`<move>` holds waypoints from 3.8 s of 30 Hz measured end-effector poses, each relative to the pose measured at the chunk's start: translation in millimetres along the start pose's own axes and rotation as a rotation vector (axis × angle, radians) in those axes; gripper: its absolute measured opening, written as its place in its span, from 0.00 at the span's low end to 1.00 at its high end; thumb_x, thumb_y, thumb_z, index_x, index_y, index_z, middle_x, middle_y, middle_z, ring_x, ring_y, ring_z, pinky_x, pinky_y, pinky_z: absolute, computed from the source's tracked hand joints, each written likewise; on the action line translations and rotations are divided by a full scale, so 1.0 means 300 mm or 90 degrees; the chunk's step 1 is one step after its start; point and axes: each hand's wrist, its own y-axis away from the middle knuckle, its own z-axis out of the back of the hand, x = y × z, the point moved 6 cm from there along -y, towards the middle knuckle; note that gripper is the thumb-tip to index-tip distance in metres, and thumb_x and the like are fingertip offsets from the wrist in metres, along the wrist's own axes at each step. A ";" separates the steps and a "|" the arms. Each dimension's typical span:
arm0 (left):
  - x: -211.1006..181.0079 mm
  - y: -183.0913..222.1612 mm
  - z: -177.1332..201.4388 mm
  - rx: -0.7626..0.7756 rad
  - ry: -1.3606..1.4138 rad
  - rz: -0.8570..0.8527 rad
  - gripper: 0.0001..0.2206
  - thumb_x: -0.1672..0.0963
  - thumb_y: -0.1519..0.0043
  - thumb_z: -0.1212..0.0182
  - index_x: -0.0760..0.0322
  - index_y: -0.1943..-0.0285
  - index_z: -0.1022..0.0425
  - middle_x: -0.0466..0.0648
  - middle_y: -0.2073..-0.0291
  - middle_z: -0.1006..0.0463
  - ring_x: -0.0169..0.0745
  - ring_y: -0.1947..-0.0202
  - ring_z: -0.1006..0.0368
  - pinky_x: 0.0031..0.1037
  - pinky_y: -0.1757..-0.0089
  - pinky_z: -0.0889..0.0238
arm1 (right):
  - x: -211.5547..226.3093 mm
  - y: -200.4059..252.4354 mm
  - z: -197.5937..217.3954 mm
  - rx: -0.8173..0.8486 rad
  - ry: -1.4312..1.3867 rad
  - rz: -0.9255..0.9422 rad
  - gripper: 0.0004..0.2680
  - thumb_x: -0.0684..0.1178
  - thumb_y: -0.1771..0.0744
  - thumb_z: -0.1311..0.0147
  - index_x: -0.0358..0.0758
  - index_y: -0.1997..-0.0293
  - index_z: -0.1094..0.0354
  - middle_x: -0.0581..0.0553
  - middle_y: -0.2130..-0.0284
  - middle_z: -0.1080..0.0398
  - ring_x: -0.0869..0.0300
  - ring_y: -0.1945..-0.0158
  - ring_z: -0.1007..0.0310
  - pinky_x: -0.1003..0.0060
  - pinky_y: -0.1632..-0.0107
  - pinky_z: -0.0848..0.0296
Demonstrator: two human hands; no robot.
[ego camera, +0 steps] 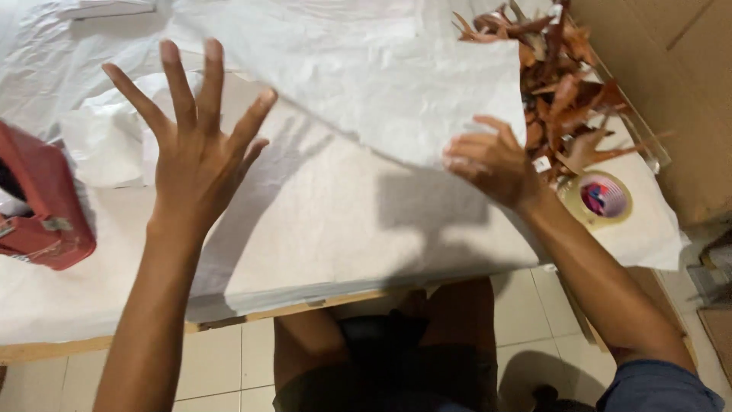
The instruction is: Wrapping wooden figurines in protective tissue paper and securing them with tape from a dispenser.
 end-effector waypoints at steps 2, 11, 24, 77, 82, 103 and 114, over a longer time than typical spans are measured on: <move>-0.081 -0.014 0.047 0.029 0.047 -0.076 0.47 0.61 0.34 0.12 0.43 0.19 0.51 0.60 0.22 0.58 0.73 0.26 0.69 0.96 0.50 0.76 | 0.076 0.058 -0.007 0.060 0.016 0.055 0.10 0.41 0.32 0.37 0.49 0.49 0.34 0.45 0.57 0.22 0.53 0.50 0.24 0.39 0.41 0.28; -0.213 0.305 -0.065 0.017 -0.027 -0.158 0.15 0.53 0.41 0.28 0.50 0.45 0.20 0.40 0.58 0.22 0.37 0.57 0.24 0.55 0.39 0.36 | 0.329 0.168 0.087 0.017 -0.017 0.058 0.08 0.38 0.32 0.41 0.40 0.50 0.34 0.41 0.54 0.28 0.56 0.49 0.29 0.48 0.44 0.26; -0.249 0.541 -0.175 0.216 0.138 0.071 0.36 0.63 0.51 0.31 0.48 0.29 0.29 0.54 0.33 0.27 0.65 0.31 0.36 0.64 0.39 0.42 | 0.373 0.274 0.159 0.025 -0.108 -0.256 0.05 0.37 0.31 0.47 0.34 0.54 0.24 0.39 0.54 0.22 0.48 0.49 0.21 0.51 0.45 0.24; -0.403 0.092 -0.381 0.425 0.267 0.129 0.35 0.39 0.39 0.56 0.44 0.23 0.48 0.55 0.20 0.60 0.68 0.22 0.72 0.78 0.41 0.79 | 0.083 0.528 0.121 -0.295 -0.172 -0.961 0.17 0.48 0.31 0.47 0.36 0.35 0.42 0.34 0.40 0.30 0.49 0.36 0.30 0.60 0.35 0.30; -0.405 0.097 -0.381 0.377 0.280 0.113 0.34 0.40 0.39 0.54 0.46 0.23 0.45 0.57 0.21 0.56 0.70 0.23 0.69 0.80 0.43 0.77 | 0.094 0.586 0.113 -0.372 -0.316 -1.015 0.20 0.51 0.30 0.51 0.36 0.29 0.45 0.40 0.56 0.23 0.61 0.59 0.22 0.69 0.52 0.23; -0.664 -0.200 -0.413 0.246 0.386 -0.018 0.27 0.46 0.37 0.44 0.51 0.28 0.36 0.55 0.28 0.42 0.64 0.28 0.53 0.65 0.38 0.60 | 0.219 0.485 0.115 -0.359 -0.111 -0.748 0.18 0.34 0.30 0.48 0.32 0.30 0.43 0.30 0.44 0.32 0.51 0.55 0.21 0.63 0.59 0.13; -1.028 -0.469 -0.904 0.042 0.319 -0.004 0.28 0.52 0.43 0.30 0.56 0.33 0.32 0.49 0.57 0.22 0.51 0.54 0.22 0.46 0.53 0.30 | 0.254 0.563 0.244 -0.425 -0.045 -0.772 0.17 0.33 0.30 0.53 0.28 0.32 0.40 0.32 0.52 0.31 0.55 0.60 0.25 0.62 0.61 0.17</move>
